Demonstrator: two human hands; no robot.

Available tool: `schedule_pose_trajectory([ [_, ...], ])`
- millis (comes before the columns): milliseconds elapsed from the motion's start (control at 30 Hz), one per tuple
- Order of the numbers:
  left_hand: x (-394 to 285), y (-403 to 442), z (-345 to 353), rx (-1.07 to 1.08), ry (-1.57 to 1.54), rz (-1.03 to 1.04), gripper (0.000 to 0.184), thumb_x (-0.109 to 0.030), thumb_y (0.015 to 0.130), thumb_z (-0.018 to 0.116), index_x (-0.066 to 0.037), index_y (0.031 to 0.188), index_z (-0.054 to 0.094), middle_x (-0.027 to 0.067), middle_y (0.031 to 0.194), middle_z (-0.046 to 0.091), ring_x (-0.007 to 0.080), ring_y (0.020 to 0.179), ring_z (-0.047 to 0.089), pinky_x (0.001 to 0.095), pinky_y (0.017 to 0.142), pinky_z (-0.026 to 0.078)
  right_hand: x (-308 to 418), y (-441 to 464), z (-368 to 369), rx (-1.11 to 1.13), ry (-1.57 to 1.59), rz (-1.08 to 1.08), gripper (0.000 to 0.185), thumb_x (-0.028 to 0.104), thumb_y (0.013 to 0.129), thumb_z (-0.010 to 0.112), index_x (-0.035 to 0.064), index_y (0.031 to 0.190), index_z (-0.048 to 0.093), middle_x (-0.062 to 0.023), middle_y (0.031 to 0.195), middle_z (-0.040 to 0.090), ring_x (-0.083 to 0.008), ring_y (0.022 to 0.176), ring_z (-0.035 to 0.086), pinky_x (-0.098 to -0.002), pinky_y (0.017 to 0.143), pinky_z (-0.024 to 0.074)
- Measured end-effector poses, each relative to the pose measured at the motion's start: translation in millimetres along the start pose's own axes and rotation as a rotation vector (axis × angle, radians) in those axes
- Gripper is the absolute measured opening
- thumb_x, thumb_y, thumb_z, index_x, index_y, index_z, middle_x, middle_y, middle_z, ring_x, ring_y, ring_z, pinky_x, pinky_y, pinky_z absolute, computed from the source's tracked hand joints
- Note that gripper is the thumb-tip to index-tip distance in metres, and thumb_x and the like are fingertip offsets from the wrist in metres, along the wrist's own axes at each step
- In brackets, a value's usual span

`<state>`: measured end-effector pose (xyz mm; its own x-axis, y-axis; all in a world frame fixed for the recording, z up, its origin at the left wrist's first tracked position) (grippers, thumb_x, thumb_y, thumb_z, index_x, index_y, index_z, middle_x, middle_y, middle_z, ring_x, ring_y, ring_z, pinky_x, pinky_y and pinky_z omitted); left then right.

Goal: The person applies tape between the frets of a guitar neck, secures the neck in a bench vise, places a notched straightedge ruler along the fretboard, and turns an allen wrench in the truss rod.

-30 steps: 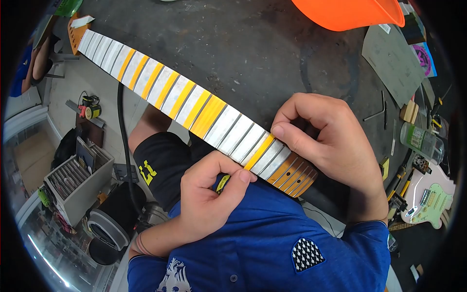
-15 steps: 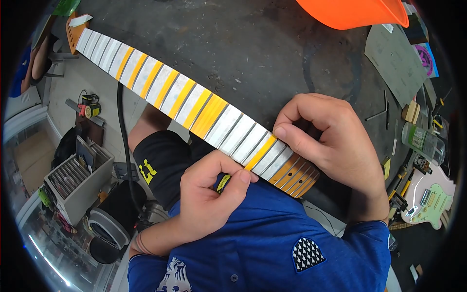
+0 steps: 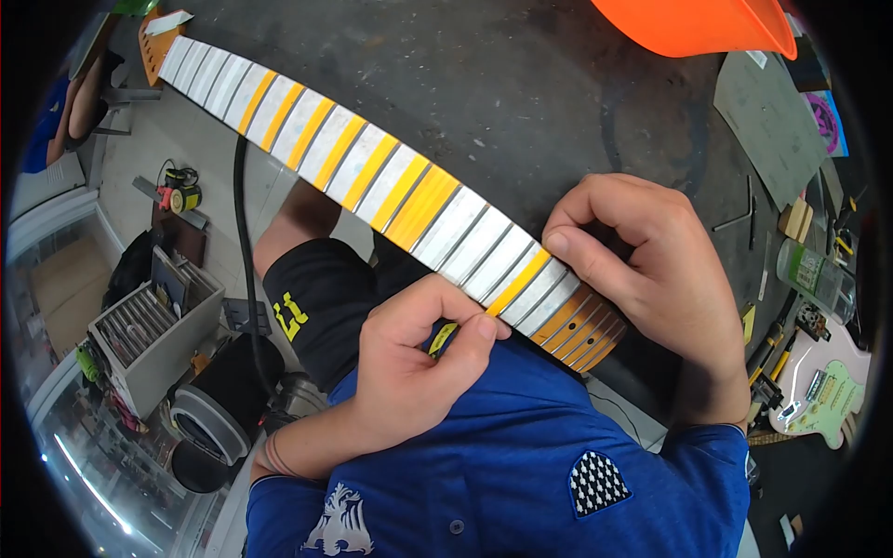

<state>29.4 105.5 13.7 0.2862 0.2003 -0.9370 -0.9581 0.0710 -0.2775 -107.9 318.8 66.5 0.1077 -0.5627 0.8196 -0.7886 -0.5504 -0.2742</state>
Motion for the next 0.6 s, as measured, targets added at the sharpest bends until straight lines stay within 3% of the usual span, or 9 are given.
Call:
schedule_pose_trajectory([
  [67, 0.4, 1.4, -0.7, 0.007, 0.012, 0.036, 0.007, 0.003, 0.110, 0.074, 0.001, 0.104, 0.074, 0.0082, 0.104, 0.081, 0.0085, 0.095, 0.074, 0.0269, 0.087, 0.058, 0.7, -0.3, 0.5, 0.003, -0.001, 0.014, 0.013, 0.011, 0.105, 0.080, -0.0009, 0.101, 0.077, -0.0094, 0.090, 0.075, -0.0218, 0.088, 0.071, -0.0375, 0.082, 0.0547],
  [167, -2.9, 0.1, -6.4, 0.107, 0.061, -0.005, 0.007, -0.003, 0.117, 0.067, 0.001, 0.112, 0.069, 0.0154, 0.118, 0.085, 0.0167, 0.117, 0.078, 0.0366, 0.108, 0.060, 0.8, -0.5, 0.2, 0.012, -0.022, 0.023, 0.013, 0.011, 0.106, 0.079, -0.0010, 0.101, 0.077, -0.0090, 0.091, 0.075, -0.0208, 0.089, 0.070, -0.0368, 0.082, 0.0546],
  [467, -0.9, 0.4, -6.5, 0.114, 0.063, 0.012, 0.006, -0.002, 0.117, 0.067, 0.001, 0.113, 0.069, 0.0144, 0.118, 0.084, 0.0166, 0.117, 0.078, 0.0369, 0.109, 0.061, 0.9, -1.0, 0.8, 0.027, -0.003, 0.064, 0.012, 0.009, 0.107, 0.079, -0.0011, 0.101, 0.077, -0.0077, 0.092, 0.074, -0.0173, 0.090, 0.070, -0.0349, 0.083, 0.0549],
  [567, 1.4, 1.9, -0.1, 0.021, 0.005, 0.041, 0.006, 0.004, 0.109, 0.073, 0.001, 0.104, 0.072, 0.0087, 0.104, 0.081, 0.0103, 0.099, 0.076, 0.0282, 0.092, 0.060, 0.8, -1.3, 0.6, 0.020, -0.019, 0.055, 0.012, 0.010, 0.107, 0.079, -0.0013, 0.102, 0.077, -0.0075, 0.092, 0.074, -0.0167, 0.090, 0.069, -0.0347, 0.083, 0.0551],
  [600, 2.2, 1.7, 0.3, 0.019, -0.002, 0.039, 0.006, 0.004, 0.109, 0.073, 0.001, 0.104, 0.072, 0.0086, 0.104, 0.081, 0.0103, 0.099, 0.076, 0.0282, 0.092, 0.060, 0.5, -1.3, 0.4, 0.022, -0.025, 0.055, 0.012, 0.010, 0.107, 0.079, -0.0013, 0.102, 0.077, -0.0076, 0.092, 0.074, -0.0169, 0.090, 0.069, -0.0348, 0.083, 0.0552],
])
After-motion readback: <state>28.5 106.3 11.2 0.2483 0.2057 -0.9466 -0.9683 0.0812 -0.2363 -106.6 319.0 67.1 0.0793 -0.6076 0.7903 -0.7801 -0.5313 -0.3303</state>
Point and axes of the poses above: each hand's wrist, its own y-axis towards the middle knuckle, its own z-axis out of the palm, x = y × z, the point moved 2 cm from there along y, towards the middle knuckle
